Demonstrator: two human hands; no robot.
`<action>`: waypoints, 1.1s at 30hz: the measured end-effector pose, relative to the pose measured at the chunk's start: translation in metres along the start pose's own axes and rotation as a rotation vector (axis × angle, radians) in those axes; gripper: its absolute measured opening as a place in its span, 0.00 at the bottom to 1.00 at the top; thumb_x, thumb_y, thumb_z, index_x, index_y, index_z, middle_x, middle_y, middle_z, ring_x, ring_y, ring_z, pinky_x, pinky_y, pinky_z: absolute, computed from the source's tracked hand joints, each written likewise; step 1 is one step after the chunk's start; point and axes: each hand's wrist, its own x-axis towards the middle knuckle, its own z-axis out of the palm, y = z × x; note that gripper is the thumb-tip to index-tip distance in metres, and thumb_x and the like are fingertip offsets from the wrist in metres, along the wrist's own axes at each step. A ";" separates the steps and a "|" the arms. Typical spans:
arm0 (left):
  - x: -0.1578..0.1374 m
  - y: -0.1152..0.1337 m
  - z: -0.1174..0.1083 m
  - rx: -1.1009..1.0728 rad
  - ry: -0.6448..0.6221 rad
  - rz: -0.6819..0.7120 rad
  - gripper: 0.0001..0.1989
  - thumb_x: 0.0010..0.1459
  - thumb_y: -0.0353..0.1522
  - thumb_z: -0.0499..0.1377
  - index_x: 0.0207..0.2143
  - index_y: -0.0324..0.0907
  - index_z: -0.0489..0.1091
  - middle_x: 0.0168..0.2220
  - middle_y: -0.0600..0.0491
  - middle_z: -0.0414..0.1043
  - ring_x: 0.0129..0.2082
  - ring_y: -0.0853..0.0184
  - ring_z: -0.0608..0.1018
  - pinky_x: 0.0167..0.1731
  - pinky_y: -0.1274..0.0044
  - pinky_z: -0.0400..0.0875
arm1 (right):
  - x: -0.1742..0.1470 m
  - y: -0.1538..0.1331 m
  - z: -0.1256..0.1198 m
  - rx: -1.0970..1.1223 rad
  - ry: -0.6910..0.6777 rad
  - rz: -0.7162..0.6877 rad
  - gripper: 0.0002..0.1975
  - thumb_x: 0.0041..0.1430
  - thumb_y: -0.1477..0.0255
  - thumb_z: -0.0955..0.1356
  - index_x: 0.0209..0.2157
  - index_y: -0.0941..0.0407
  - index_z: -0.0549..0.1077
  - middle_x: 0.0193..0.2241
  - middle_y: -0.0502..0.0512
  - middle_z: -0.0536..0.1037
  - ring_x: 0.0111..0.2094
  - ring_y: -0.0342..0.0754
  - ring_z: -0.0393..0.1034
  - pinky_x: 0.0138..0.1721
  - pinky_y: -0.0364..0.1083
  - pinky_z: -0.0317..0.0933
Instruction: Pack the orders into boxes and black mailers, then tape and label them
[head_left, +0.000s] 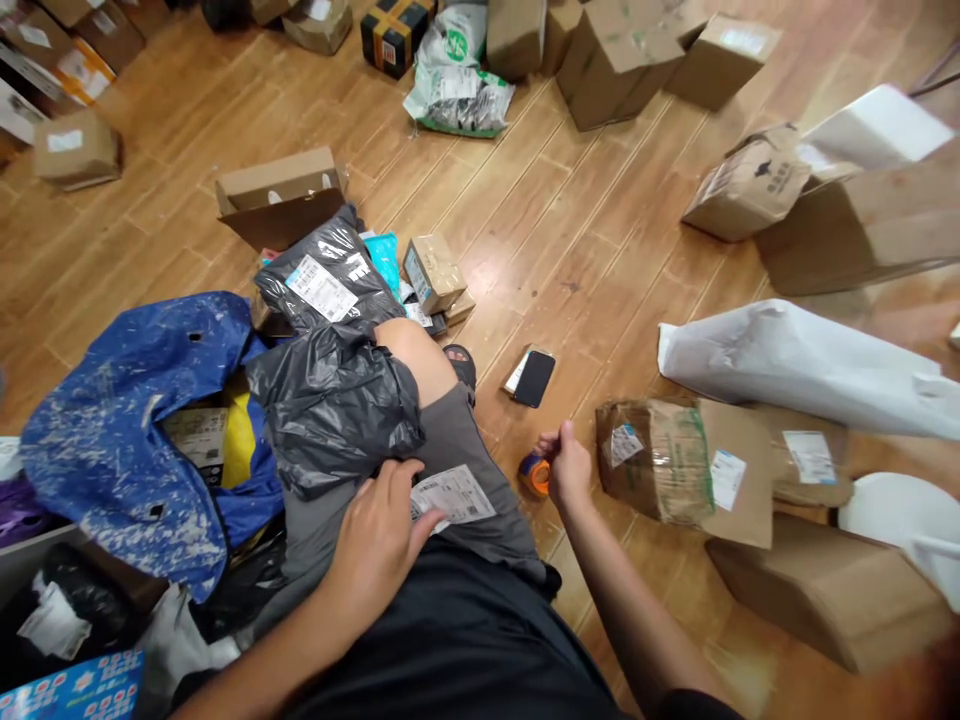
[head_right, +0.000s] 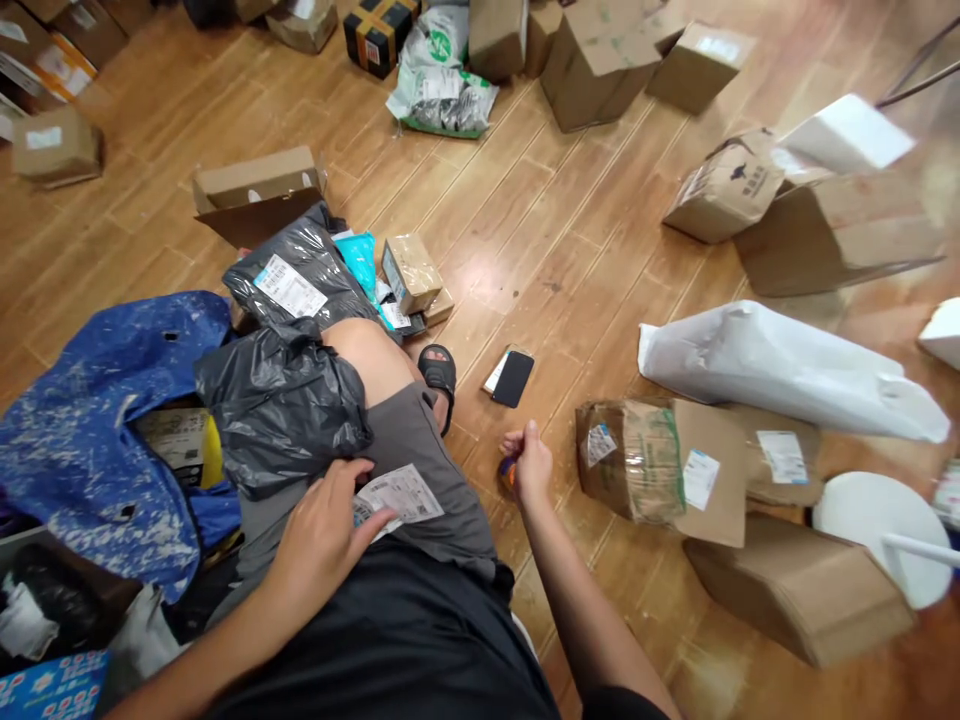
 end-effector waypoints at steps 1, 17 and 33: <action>-0.001 -0.001 -0.002 -0.057 -0.036 -0.047 0.21 0.64 0.35 0.69 0.57 0.42 0.71 0.46 0.45 0.81 0.44 0.52 0.84 0.45 0.64 0.78 | -0.013 -0.020 0.004 0.005 -0.088 -0.018 0.37 0.60 0.34 0.69 0.24 0.56 0.75 0.21 0.53 0.74 0.24 0.47 0.71 0.30 0.47 0.69; 0.004 -0.011 -0.065 -1.226 0.562 -0.463 0.21 0.55 0.45 0.75 0.42 0.40 0.77 0.41 0.48 0.86 0.37 0.61 0.86 0.38 0.75 0.82 | -0.174 -0.170 0.129 -0.262 -1.130 -0.504 0.11 0.68 0.61 0.74 0.37 0.54 0.84 0.27 0.52 0.82 0.26 0.46 0.71 0.28 0.43 0.64; 0.017 -0.038 -0.069 -1.426 0.599 -0.438 0.32 0.53 0.43 0.77 0.54 0.37 0.75 0.50 0.40 0.85 0.46 0.51 0.88 0.42 0.67 0.86 | -0.164 -0.165 0.147 -0.220 -1.113 -0.271 0.22 0.68 0.50 0.73 0.43 0.56 0.84 0.28 0.57 0.83 0.24 0.46 0.75 0.26 0.42 0.69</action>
